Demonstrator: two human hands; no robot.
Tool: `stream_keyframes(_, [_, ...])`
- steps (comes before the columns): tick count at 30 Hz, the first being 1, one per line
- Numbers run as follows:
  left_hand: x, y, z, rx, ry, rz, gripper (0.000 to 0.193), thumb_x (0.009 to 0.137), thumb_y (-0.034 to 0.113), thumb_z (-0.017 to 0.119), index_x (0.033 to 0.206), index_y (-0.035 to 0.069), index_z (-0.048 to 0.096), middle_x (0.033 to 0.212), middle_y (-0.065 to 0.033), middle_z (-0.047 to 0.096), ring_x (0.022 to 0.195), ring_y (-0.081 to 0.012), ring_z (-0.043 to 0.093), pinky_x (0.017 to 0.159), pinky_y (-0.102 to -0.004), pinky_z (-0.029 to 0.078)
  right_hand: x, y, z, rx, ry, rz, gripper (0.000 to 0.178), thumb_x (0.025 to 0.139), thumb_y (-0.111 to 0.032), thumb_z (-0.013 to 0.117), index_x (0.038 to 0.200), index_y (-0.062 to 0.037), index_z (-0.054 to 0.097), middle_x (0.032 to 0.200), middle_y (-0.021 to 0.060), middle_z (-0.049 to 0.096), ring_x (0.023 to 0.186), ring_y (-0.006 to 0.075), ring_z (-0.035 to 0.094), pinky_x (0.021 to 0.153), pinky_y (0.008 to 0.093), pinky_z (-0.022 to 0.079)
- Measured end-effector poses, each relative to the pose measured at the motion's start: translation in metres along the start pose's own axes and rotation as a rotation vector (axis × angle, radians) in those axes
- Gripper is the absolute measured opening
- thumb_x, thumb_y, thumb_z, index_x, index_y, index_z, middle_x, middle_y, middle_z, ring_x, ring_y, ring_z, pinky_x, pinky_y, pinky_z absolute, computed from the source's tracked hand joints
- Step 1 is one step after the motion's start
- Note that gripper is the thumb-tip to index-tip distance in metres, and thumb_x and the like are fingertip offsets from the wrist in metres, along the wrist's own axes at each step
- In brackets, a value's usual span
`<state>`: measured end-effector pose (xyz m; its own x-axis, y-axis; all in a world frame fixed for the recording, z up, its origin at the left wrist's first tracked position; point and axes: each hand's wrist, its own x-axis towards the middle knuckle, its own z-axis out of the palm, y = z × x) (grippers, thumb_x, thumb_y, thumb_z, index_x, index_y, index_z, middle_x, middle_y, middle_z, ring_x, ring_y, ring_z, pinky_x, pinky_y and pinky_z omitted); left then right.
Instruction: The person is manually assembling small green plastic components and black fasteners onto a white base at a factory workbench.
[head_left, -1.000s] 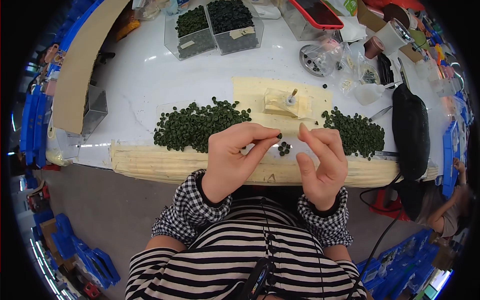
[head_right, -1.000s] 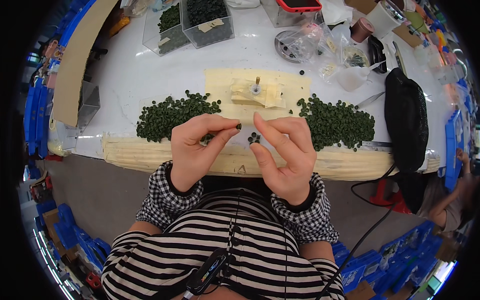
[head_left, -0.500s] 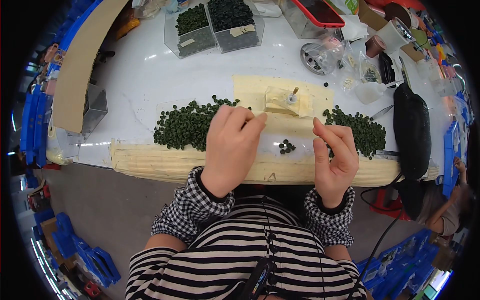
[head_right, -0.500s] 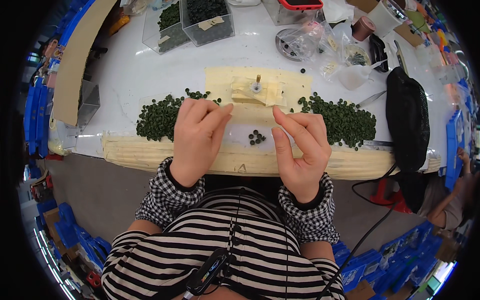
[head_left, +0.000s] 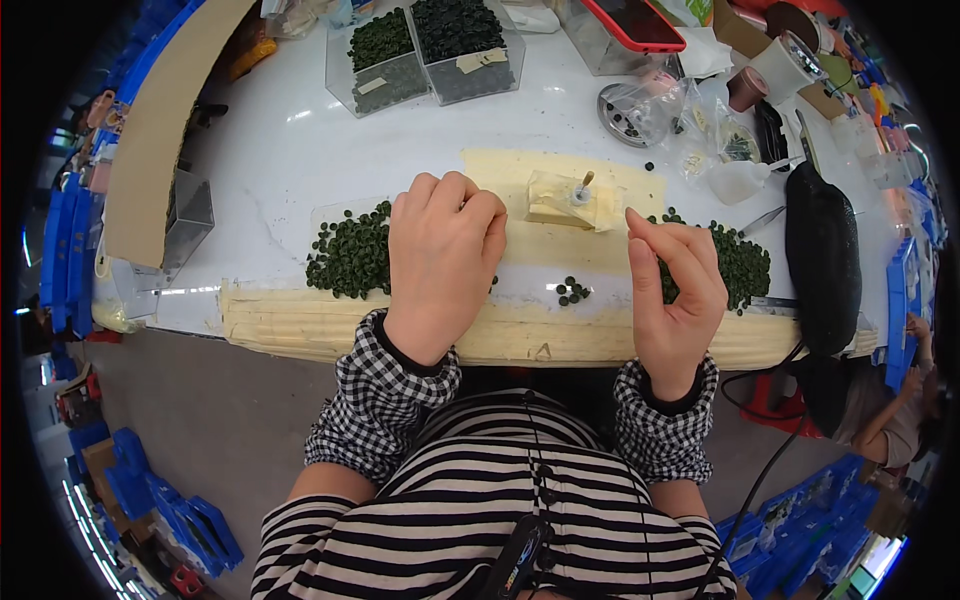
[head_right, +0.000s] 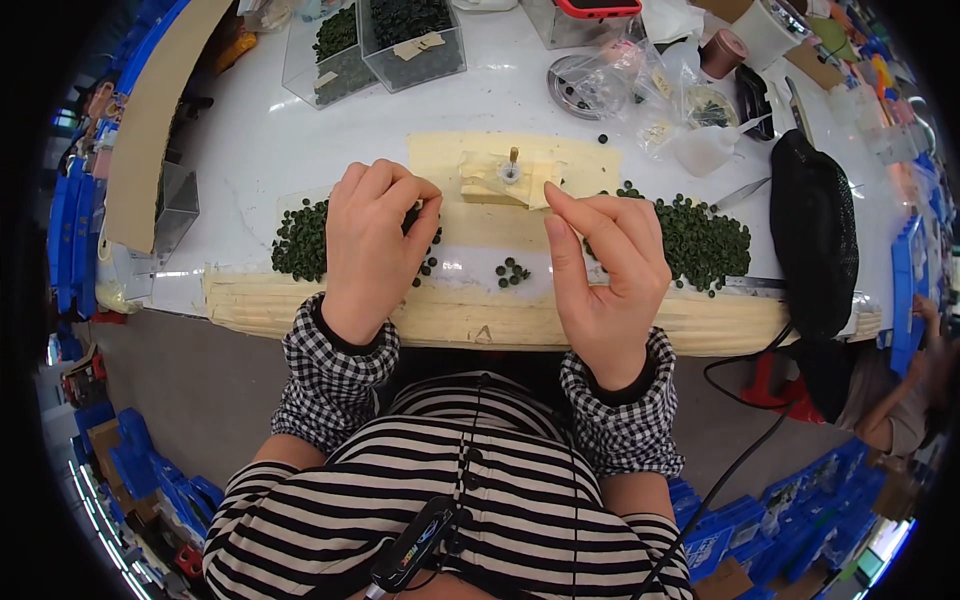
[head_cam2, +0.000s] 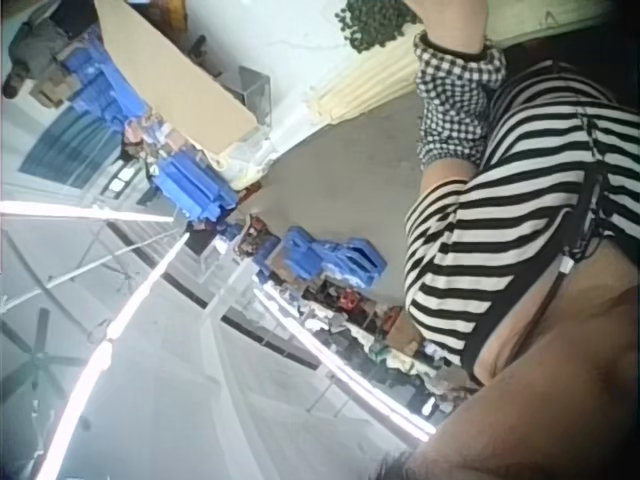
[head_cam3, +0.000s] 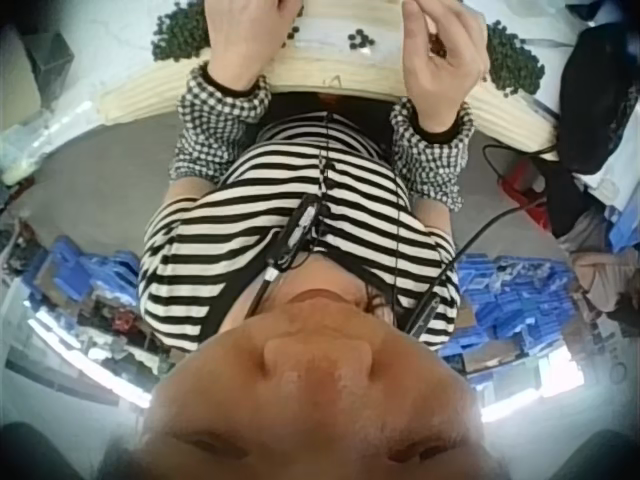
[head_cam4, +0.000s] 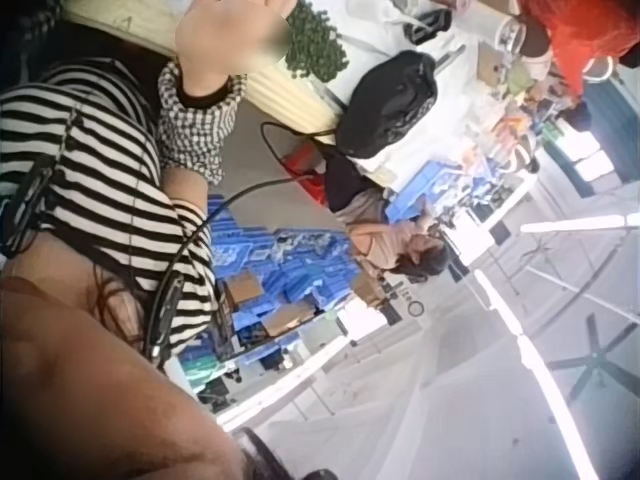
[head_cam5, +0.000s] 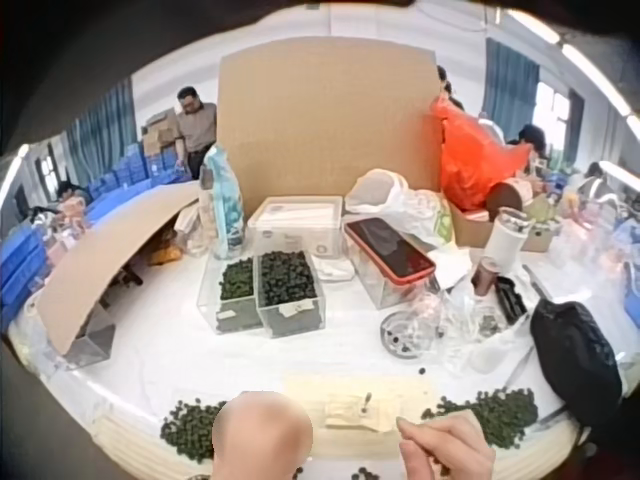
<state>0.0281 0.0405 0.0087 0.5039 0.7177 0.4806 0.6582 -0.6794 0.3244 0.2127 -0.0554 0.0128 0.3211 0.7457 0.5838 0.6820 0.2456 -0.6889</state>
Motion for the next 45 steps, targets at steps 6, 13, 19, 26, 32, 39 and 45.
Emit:
stream_keyframes(6, [-0.005,0.01,-0.019,-0.665,-0.008,-0.332,0.006,0.085,-0.002,0.068,0.091,-0.002,0.066,0.088,-0.0058,0.069,0.077,-0.0066,0.063,0.069,-0.0197,0.051,0.026,0.007,0.013,-0.199,-0.052,-0.115,0.017,0.08,-0.004,0.071,0.097,-0.0038,0.072,0.084,0.0065,0.064,0.078,0.0244,0.056,0.068,0.0329,0.045])
stream_keyframes(13, [-0.014,0.004,-0.018,-1.395,-0.01,-0.421,0.012,0.084,-0.006,0.068,0.095,-0.004,0.064,0.092,-0.0071,0.067,0.081,-0.0088,0.064,0.074,-0.0201,0.052,0.042,0.011,0.029,-0.172,-0.095,-0.154,0.011,0.079,-0.007,0.072,0.089,-0.004,0.069,0.083,0.0069,0.063,0.079,0.0261,0.056,0.07,0.0356,0.045])
stream_keyframes(19, [-0.021,0.004,-0.019,-1.486,-0.065,-0.51,0.022,0.084,-0.008,0.067,0.104,-0.003,0.061,0.095,-0.0075,0.067,0.083,-0.0076,0.063,0.076,-0.019,0.051,0.041,0.0,0.017,-0.128,-0.021,-0.153,0.009,0.079,-0.005,0.072,0.087,-0.0037,0.069,0.084,0.007,0.063,0.081,0.0232,0.057,0.071,0.0328,0.045])
stream_keyframes(26, [-0.026,0.005,-0.02,-1.582,-0.137,-0.471,0.019,0.085,-0.006,0.068,0.103,-0.003,0.064,0.096,-0.0101,0.069,0.085,-0.0094,0.066,0.071,-0.0199,0.053,0.031,-0.034,0.001,0.32,0.019,-0.083,0.009,0.082,-0.001,0.071,0.091,-0.0007,0.068,0.086,0.0077,0.063,0.083,0.0195,0.057,0.076,0.0285,0.045])
stream_keyframes(32, [-0.026,0.01,-0.02,-1.598,-0.212,-0.435,0.021,0.085,-0.009,0.066,0.106,-0.006,0.063,0.1,-0.014,0.069,0.095,-0.0153,0.068,0.081,-0.0251,0.057,0.024,-0.034,0.008,0.565,-0.128,0.05,0.01,0.093,-0.007,0.062,0.097,0.0019,0.061,0.092,0.0085,0.062,0.085,0.015,0.061,0.077,0.0266,0.048])
stream_keyframes(39, [-0.026,0.011,-0.019,-1.598,-0.188,-0.374,0.021,0.084,-0.012,0.065,0.104,-0.009,0.064,0.103,-0.0176,0.069,0.098,-0.0191,0.068,0.088,-0.0276,0.056,0.021,-0.038,0.013,0.734,-0.237,0.18,0.013,0.098,-0.009,0.055,0.097,0.0036,0.055,0.089,0.009,0.063,0.081,0.0133,0.066,0.073,0.024,0.053])
stream_keyframes(45, [-0.026,0.012,-0.022,-1.605,-0.206,-0.414,0.021,0.083,-0.012,0.066,0.104,-0.009,0.065,0.103,-0.0177,0.069,0.099,-0.0192,0.068,0.089,-0.0274,0.056,0.021,-0.038,0.012,0.731,-0.268,0.174,0.012,0.098,-0.008,0.054,0.097,0.0041,0.054,0.087,0.0091,0.063,0.08,0.0136,0.066,0.072,0.0246,0.054])
